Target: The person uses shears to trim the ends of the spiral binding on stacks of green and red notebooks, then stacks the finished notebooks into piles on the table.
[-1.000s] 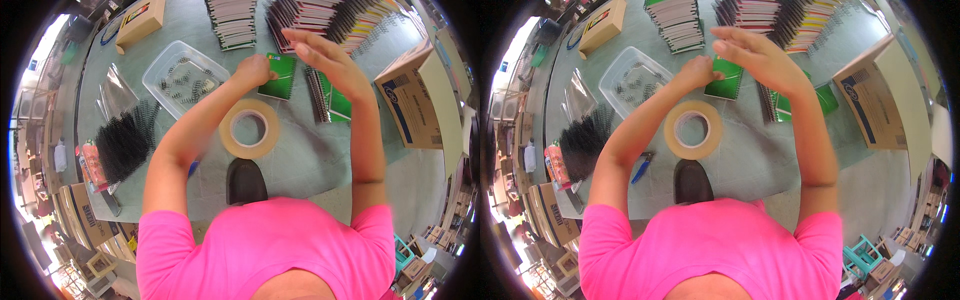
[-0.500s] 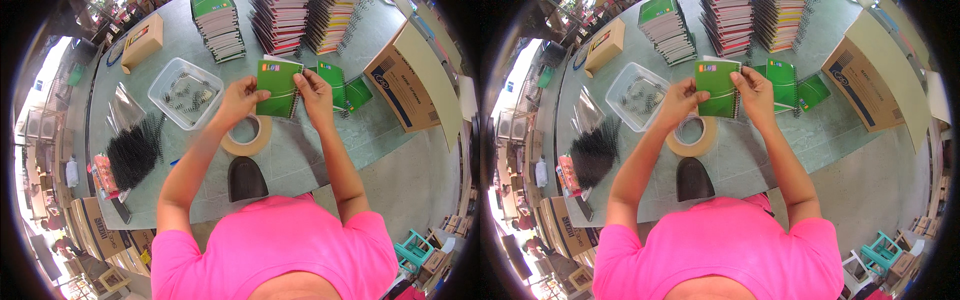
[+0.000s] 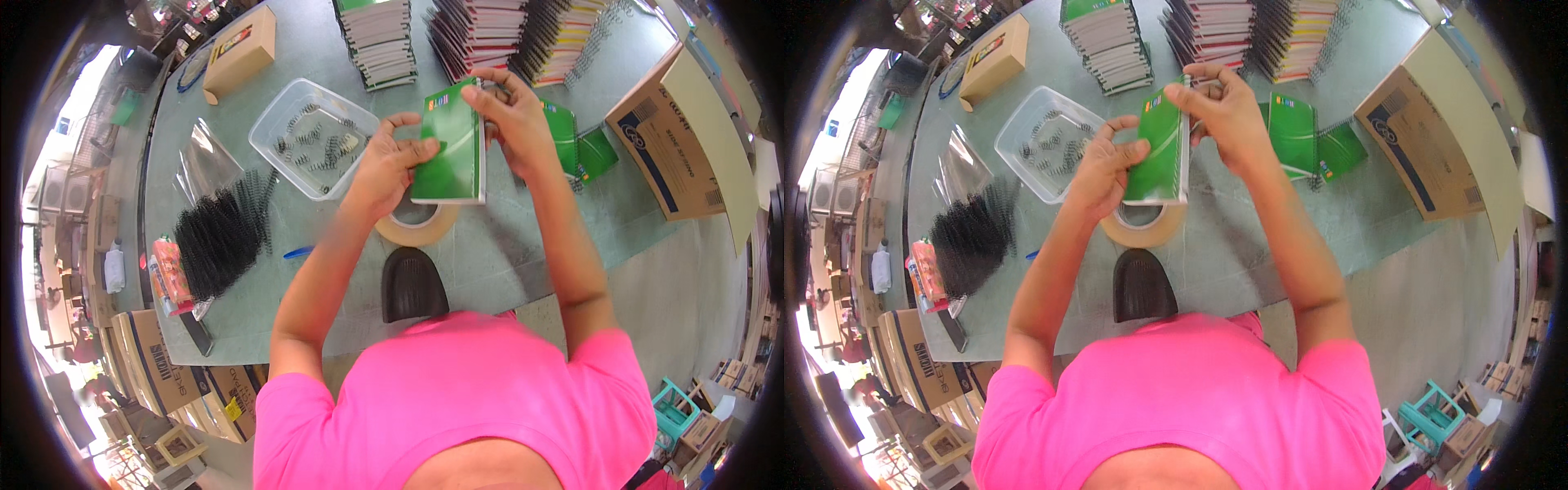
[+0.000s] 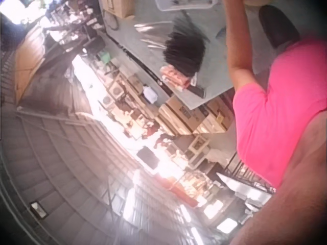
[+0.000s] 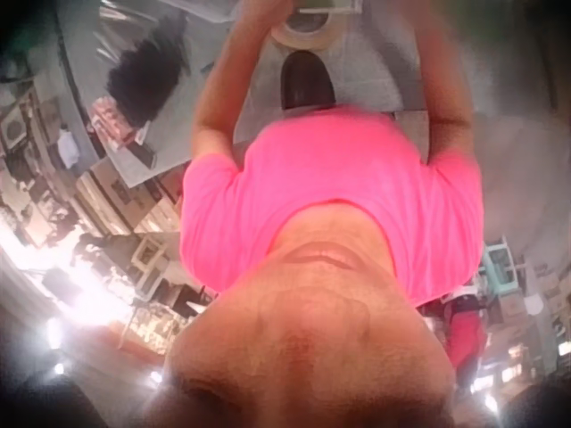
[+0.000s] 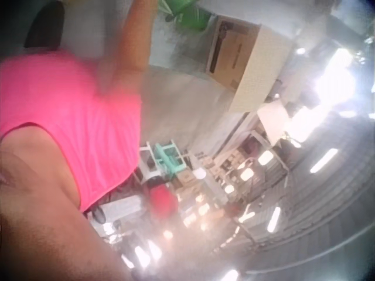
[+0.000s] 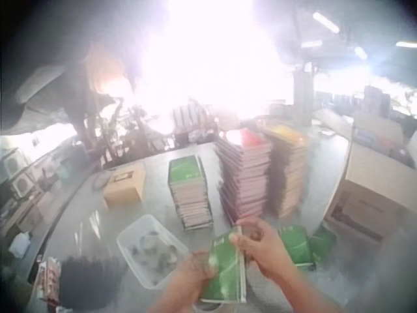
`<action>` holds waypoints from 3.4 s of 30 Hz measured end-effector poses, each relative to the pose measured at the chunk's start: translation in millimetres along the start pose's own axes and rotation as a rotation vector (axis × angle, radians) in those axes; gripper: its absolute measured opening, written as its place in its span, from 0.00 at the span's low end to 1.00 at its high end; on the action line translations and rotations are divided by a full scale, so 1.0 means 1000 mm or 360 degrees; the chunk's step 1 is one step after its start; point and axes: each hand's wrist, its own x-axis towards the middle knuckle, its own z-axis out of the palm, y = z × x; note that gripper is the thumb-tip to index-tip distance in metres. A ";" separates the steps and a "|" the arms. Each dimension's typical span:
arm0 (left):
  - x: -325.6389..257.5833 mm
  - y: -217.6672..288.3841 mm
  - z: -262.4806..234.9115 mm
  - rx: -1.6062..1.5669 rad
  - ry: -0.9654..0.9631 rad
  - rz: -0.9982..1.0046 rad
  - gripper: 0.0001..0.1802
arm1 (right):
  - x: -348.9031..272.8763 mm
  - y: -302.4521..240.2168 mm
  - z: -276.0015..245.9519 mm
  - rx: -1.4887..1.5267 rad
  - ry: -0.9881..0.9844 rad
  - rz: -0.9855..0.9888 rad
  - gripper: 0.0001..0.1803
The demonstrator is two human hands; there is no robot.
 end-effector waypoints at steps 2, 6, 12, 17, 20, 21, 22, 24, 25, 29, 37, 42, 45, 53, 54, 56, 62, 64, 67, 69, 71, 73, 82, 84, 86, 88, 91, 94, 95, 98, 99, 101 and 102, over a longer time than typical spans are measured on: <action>-0.001 0.007 0.006 -0.0146 0.0017 0.0051 0.28 | 0.007 0.008 -0.006 0.0083 -0.0058 0.0111 0.27; -0.004 0.007 0.003 -0.0041 0.0135 0.0041 0.25 | 0.013 0.017 -0.003 0.0159 -0.0046 0.0218 0.27; -0.002 0.024 -0.004 0.0469 0.0489 0.0603 0.27 | 0.007 0.031 0.010 -0.0105 -0.0357 0.0381 0.27; 0.008 0.061 -0.013 0.1502 0.0669 0.0969 0.31 | 0.025 0.021 0.024 -0.0164 -0.0385 0.0158 0.26; 0.022 0.113 0.009 0.2884 0.0831 0.1943 0.32 | 0.059 0.004 0.030 -0.0315 -0.0355 -0.0548 0.27; 0.037 0.128 0.011 0.2652 0.0850 0.2132 0.32 | 0.072 -0.013 0.037 -0.0337 -0.0356 -0.0612 0.26; 0.054 0.146 0.012 0.2423 0.0876 0.2309 0.31 | 0.086 -0.035 0.049 -0.0349 -0.0369 -0.0679 0.25; 0.092 0.185 0.012 0.1983 0.0685 0.1956 0.24 | 0.120 -0.066 0.069 -0.0390 -0.0284 -0.0706 0.22; 0.112 0.199 0.010 0.2188 0.0782 0.1909 0.20 | 0.140 -0.070 0.069 -0.0657 -0.0271 -0.0592 0.23; 0.170 0.187 -0.041 0.2513 0.0924 0.1578 0.15 | 0.210 -0.013 0.061 -0.1649 0.0026 -0.0602 0.32; 0.163 0.164 -0.031 0.1213 0.0650 0.0794 0.43 | 0.197 -0.003 0.086 -0.0924 0.0139 -0.0420 0.35; 0.156 0.176 -0.053 0.1817 0.0840 0.1443 0.29 | 0.156 -0.015 0.081 -0.1175 -0.0026 -0.0723 0.35; 0.111 0.148 -0.002 0.1806 0.0612 0.1474 0.24 | 0.062 -0.061 0.007 -0.1269 -0.0321 -0.0775 0.32; 0.098 -0.060 0.086 0.0707 0.0002 -0.0610 0.41 | -0.004 -0.005 -0.182 -0.1731 0.0227 0.0577 0.34; 0.109 -0.081 0.094 0.0635 0.0088 -0.0483 0.35 | -0.004 0.022 -0.197 -0.1629 0.0238 0.0408 0.35; 0.122 -0.106 0.099 0.0497 0.0314 -0.0222 0.25 | -0.003 0.042 -0.163 -0.2051 0.0344 0.0023 0.38; 0.120 -0.093 0.105 0.0074 0.0383 -0.0431 0.18 | -0.004 0.061 -0.176 -0.1401 0.0197 -0.0081 0.38; 0.119 -0.093 0.103 0.0134 0.0391 -0.0401 0.18 | 0.000 0.042 -0.217 -0.1828 0.0306 0.0111 0.36; 0.120 -0.095 0.102 0.0272 0.0295 -0.0471 0.17 | 0.002 0.055 -0.251 -0.2489 0.0659 0.0145 0.35; 0.122 -0.096 0.092 0.0427 0.0262 -0.0383 0.20 | 0.000 0.045 -0.238 -0.2991 0.0226 -0.0131 0.37; 0.121 -0.100 0.084 0.0534 0.0248 -0.0372 0.22 | 0.012 0.017 -0.235 -0.2880 -0.0265 0.0327 0.39; 0.123 -0.098 0.080 0.0581 0.0255 -0.0386 0.23 | 0.016 -0.009 -0.220 -0.3026 -0.0584 0.0440 0.33; 0.119 -0.100 0.068 0.0400 0.0145 -0.0356 0.25 | -0.028 -0.093 -0.224 -0.1912 0.0031 -0.0077 0.08; 0.116 -0.092 0.074 0.0326 0.0155 -0.0437 0.28 | -0.023 -0.097 -0.200 -0.2179 -0.0140 -0.0207 0.08; 0.114 -0.087 0.071 0.0221 0.0161 -0.0484 0.30 | -0.007 -0.092 -0.164 -0.2820 -0.0349 -0.0318 0.11; 0.117 -0.087 0.061 0.0073 0.0140 -0.0504 0.32 | 0.009 -0.067 -0.127 -0.2779 -0.0254 -0.0614 0.15; 0.110 -0.078 0.063 -0.0010 0.0163 -0.0592 0.35 | 0.028 -0.066 -0.087 -0.2650 -0.0343 -0.0596 0.14; 0.103 -0.068 0.051 -0.0029 0.0242 -0.0331 0.37 | 0.040 -0.071 -0.065 -0.3468 -0.0777 -0.0754 0.14; 0.101 -0.065 0.048 -0.0041 0.0292 -0.0322 0.37 | 0.041 -0.062 -0.060 -0.3508 -0.0960 -0.0800 0.16; 0.098 -0.064 0.050 -0.0028 0.0438 -0.0401 0.38 | 0.035 -0.017 -0.066 -0.3415 -0.1237 -0.1150 0.24; 0.095 -0.070 0.057 0.0006 0.0497 -0.0477 0.36 | 0.033 -0.007 -0.079 -0.3243 -0.1145 -0.1421 0.26; 0.093 -0.073 0.071 -0.0011 0.0485 -0.0491 0.33 | 0.028 0.007 -0.109 -0.2704 -0.0565 -0.1344 0.29; 0.090 -0.072 0.079 -0.0066 0.0422 -0.0438 0.31 | 0.022 0.011 -0.123 -0.2310 -0.0130 -0.1002 0.29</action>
